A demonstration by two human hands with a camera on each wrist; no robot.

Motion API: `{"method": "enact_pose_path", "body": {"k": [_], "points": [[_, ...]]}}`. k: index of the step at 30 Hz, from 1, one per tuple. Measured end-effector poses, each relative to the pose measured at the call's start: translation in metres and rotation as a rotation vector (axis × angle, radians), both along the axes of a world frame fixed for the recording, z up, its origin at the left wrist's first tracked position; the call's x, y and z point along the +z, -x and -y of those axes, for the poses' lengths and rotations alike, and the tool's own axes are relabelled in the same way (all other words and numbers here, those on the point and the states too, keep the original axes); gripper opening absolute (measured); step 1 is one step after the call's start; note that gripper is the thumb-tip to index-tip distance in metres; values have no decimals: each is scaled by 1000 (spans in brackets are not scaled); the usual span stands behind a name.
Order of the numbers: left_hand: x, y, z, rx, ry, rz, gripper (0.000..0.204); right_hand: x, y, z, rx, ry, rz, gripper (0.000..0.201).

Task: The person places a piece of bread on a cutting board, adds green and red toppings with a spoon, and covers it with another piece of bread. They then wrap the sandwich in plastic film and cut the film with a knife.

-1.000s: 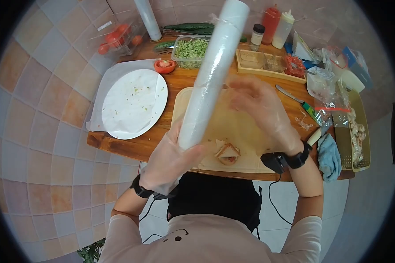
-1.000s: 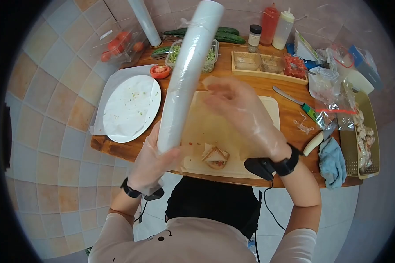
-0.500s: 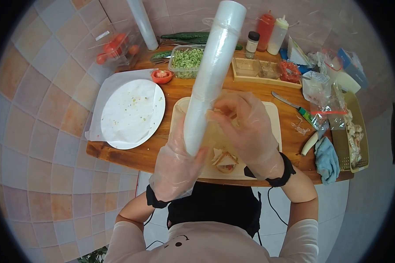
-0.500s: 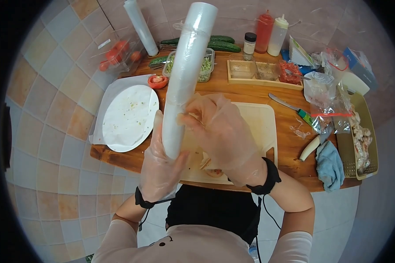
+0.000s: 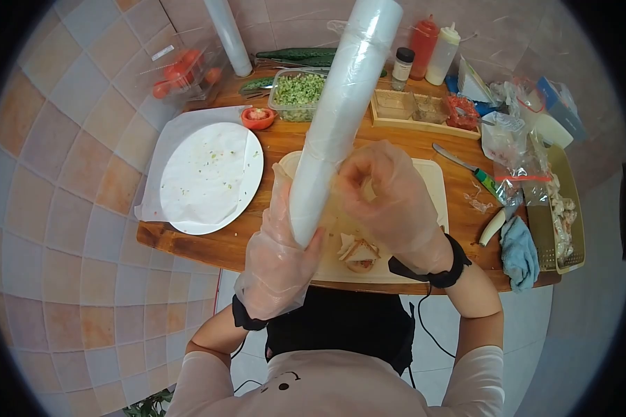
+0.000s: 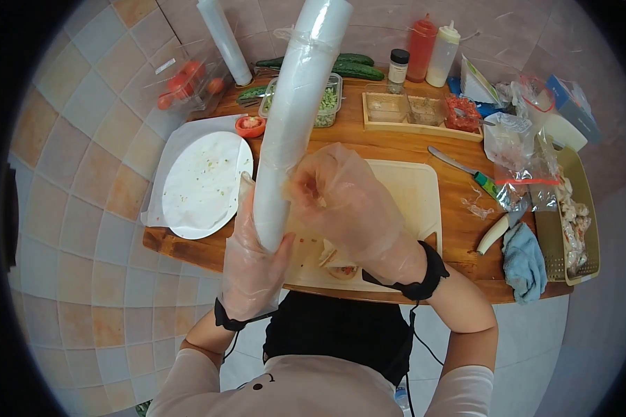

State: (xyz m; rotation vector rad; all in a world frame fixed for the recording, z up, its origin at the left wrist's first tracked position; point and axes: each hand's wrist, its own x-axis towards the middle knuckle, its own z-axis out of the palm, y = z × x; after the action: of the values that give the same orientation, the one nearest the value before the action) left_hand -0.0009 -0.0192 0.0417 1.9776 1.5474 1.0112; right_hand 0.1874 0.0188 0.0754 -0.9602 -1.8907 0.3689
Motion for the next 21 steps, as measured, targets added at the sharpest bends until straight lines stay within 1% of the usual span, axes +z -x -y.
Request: {"method": "enact_pose_path", "body": {"k": [3,6,7,9,10,12,13,15,18,21], "points": [[3,1,-1,-48,70,57,88,1,-4,-3,40,17,34,15],[7,2,-3,-101,154,121,89,-1,-11,-4,108,164,-56,18],[8,3,-3,-116,187,139,88,-1,-9,-3,93,264,-195,19],[-1,8,-6,-179,110,203,91,-2,-4,-1,62,461,-468,22],[0,8,-7,-211,71,235,92,-1,-2,0,23,378,-389,22],[6,5,-5,-200,192,273,92,0,1,3,-55,211,-234,22],[9,2,-4,-197,255,289,91,1,2,3,-68,205,-183,21],[7,-1,-1,-129,225,216,92,3,2,1,-93,192,-77,19],[0,1,0,-56,143,81,93,-9,-5,-6,-42,-17,50,18],[-2,1,0,-22,66,-40,94,-8,-6,-5,-22,36,53,17]]}}
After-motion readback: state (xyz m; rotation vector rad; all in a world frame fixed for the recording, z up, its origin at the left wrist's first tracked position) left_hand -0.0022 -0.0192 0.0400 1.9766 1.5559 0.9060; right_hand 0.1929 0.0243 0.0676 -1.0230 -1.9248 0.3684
